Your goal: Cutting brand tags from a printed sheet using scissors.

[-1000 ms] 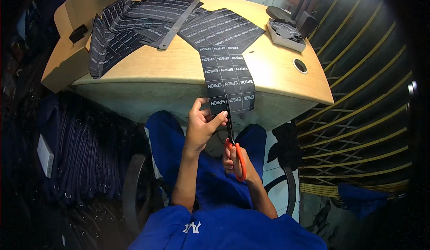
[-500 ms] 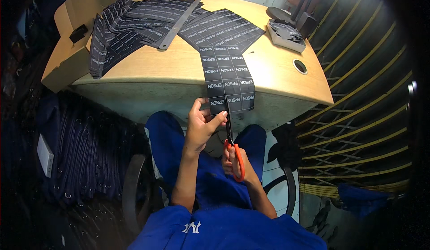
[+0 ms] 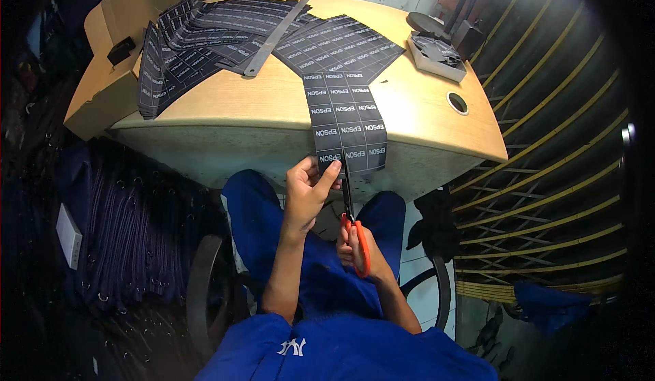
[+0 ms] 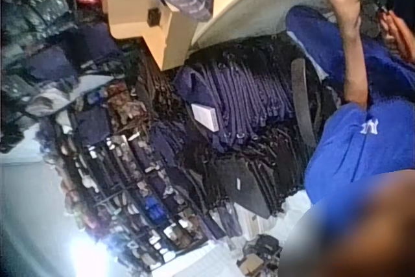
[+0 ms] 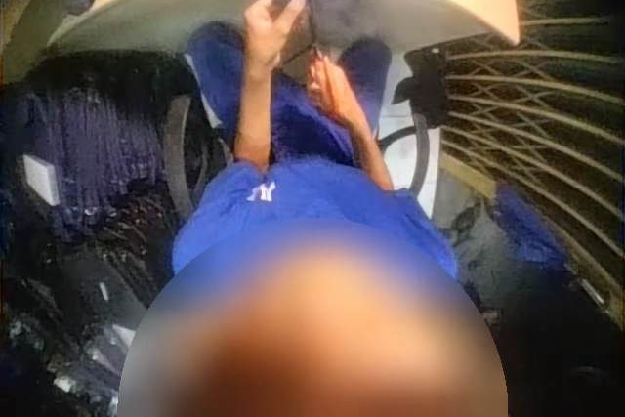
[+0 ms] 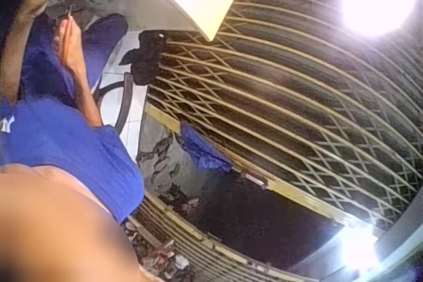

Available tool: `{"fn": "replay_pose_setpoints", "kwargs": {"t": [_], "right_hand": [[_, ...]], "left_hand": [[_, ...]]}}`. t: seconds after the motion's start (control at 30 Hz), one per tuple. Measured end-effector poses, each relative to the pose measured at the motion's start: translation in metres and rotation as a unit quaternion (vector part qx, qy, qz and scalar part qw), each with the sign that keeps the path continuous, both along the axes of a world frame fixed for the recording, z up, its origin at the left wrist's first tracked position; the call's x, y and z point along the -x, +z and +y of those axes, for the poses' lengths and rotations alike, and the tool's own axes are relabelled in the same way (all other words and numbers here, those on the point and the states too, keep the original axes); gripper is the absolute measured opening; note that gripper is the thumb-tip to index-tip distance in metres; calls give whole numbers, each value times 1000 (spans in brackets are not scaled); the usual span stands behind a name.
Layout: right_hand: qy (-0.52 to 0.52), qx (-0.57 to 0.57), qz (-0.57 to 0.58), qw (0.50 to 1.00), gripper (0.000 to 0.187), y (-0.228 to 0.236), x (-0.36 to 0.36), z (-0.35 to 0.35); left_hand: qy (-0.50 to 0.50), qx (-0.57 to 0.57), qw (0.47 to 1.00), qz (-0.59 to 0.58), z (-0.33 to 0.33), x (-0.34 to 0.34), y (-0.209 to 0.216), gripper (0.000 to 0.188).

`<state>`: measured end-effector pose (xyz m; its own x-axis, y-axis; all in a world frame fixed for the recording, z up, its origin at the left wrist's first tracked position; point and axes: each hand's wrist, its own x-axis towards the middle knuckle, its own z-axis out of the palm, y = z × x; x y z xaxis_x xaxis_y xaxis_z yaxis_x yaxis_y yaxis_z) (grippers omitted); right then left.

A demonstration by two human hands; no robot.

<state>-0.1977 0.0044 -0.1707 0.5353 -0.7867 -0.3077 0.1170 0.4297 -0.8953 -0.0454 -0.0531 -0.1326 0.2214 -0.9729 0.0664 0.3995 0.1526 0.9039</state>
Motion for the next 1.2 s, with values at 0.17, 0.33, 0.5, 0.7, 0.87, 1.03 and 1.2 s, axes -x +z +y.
{"fn": "replay_pose_setpoints", "kwargs": {"t": [0.17,0.33,0.5,0.7,0.87,1.03,1.2], "right_hand": [[28,15,-29,999,42,-6,1,-1],[-1,-20,-52,998,42,-2,-4,-5],[10,-10,-54,998,42,-1,-5,-9],[3,1,-71,997,44,-2,-6,-11],[-2,-9,-70,997,47,-2,-7,-15],[17,35,-42,998,45,-1,-8,-17],[9,45,-27,999,44,1,-10,-18]], "left_hand": [[-7,-7,1000,3,1,1,2,14],[-15,-14,1000,2,1,1,2,14],[-22,-8,1000,8,2,0,2,14],[-31,-17,999,13,3,1,3,14],[-42,-23,999,16,4,1,6,14],[-49,-21,998,22,4,0,3,13],[-44,-18,999,21,4,-1,4,13]]}}
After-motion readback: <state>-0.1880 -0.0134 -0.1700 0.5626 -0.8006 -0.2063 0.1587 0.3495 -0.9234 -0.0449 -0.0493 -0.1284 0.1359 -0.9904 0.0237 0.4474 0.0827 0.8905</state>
